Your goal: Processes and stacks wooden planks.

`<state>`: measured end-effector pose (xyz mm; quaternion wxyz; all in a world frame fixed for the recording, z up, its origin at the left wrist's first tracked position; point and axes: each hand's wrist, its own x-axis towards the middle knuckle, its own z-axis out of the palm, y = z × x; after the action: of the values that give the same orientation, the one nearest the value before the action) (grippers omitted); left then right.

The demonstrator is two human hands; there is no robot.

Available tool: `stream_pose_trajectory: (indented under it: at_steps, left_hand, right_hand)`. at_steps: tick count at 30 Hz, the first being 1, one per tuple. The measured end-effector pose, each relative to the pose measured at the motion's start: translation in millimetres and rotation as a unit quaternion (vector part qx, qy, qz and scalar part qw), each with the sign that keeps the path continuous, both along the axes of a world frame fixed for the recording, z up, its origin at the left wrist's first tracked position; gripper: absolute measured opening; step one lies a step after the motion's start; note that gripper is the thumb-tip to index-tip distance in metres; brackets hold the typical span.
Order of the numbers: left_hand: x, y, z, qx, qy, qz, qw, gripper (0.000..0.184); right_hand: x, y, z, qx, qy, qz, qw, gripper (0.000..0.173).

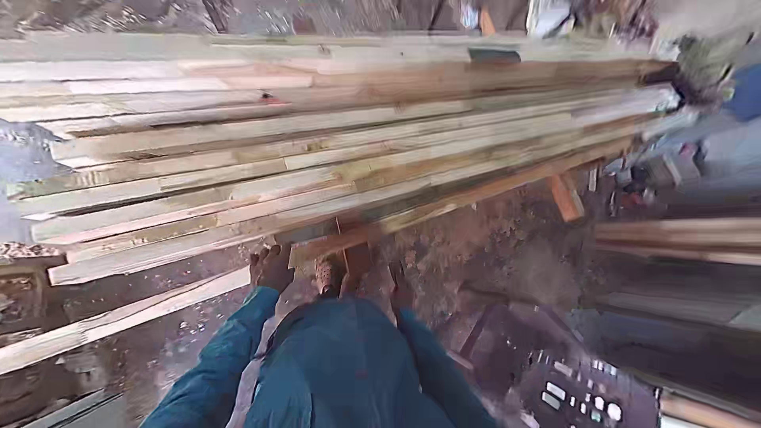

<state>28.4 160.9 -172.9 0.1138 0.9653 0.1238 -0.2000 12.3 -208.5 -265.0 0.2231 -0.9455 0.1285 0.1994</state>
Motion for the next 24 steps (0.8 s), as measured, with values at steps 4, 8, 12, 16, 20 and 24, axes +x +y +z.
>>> stream_pose_trajectory:
  at_steps: [4,8,12,16,20,24]
  left_hand:
    - [1.3,4.1,2.9,-0.036,0.006,-0.001,0.999,0.09]
    - [25.7,11.7,7.7,-0.024,0.062,-0.011,0.998,0.094]
    - [22.1,8.0,5.9,-0.03,0.069,0.005,0.997,0.094]
    - [20.3,7.0,2.5,-0.037,0.061,0.009,0.997,0.092]
    - [20.6,8.0,2.3,-0.034,0.062,0.002,0.998,0.093]
    - [24.6,7.3,3.0,-0.022,0.079,-0.007,0.997,0.09]
  right_hand:
    - [42.4,-37.8,73.8,-0.032,-0.137,-0.09,0.986,0.047]
    - [151.5,-83.8,148.8,-0.139,-0.075,-0.039,0.987,0.045]
    - [213.4,-100.9,169.8,-0.197,-0.011,0.022,0.98,0.044]
    - [228.2,-84.4,186.5,-0.236,0.025,0.026,0.971,0.043]
    - [232.8,-67.0,200.2,-0.261,0.038,0.043,0.964,0.044]
    - [235.7,-57.1,199.7,-0.269,0.064,0.054,0.96,0.049]
